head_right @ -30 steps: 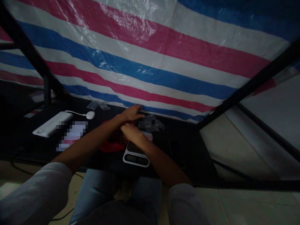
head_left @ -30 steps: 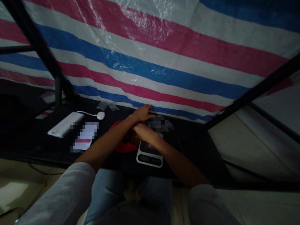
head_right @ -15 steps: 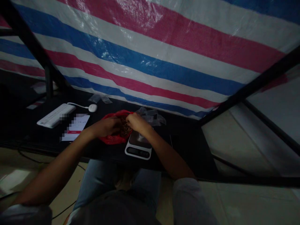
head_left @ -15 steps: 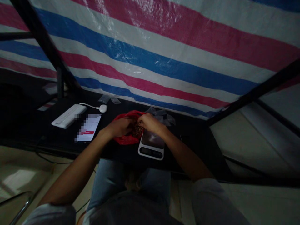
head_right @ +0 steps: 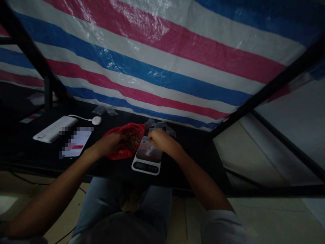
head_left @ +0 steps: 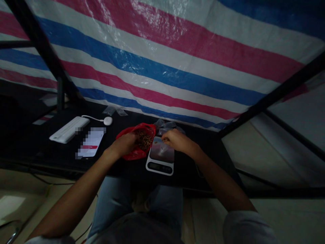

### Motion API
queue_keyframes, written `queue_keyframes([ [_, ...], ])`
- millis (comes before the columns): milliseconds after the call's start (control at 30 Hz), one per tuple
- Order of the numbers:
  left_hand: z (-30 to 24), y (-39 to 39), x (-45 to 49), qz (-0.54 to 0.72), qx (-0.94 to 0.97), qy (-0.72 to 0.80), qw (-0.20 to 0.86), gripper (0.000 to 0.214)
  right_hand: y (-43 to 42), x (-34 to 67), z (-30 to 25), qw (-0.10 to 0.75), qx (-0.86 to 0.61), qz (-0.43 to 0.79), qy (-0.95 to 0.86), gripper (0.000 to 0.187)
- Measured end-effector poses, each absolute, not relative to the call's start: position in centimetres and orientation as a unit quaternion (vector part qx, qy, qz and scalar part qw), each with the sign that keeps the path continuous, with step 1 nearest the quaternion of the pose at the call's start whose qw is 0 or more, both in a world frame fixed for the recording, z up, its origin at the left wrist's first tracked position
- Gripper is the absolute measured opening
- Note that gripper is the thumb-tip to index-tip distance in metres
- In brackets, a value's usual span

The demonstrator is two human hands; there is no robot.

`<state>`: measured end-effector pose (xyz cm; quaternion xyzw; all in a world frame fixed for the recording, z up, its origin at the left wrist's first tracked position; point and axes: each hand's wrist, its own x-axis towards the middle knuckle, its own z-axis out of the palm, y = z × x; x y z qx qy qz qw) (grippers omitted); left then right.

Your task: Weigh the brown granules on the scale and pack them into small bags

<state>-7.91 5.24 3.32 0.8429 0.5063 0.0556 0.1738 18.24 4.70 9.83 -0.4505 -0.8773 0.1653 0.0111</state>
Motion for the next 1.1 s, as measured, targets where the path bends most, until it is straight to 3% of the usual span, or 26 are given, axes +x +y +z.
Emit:
queue_keyframes([
  [433,4.0,6.1,-0.6,0.075,0.871,0.465,0.140,0.022,3.2,17.0,10.7,-0.085,-0.450,0.146,-0.877,0.023],
  [900,6.5,3.7,-0.9,0.155,0.871,0.426,0.192,0.023,3.6,19.1,9.6,0.015,-0.430,0.186,-0.883,0.013],
  [1100,6.1,3.7,-0.7,0.152,0.873,0.420,0.194,0.030,2.6,22.0,10.7,0.128,-0.484,0.226,-0.836,0.018],
])
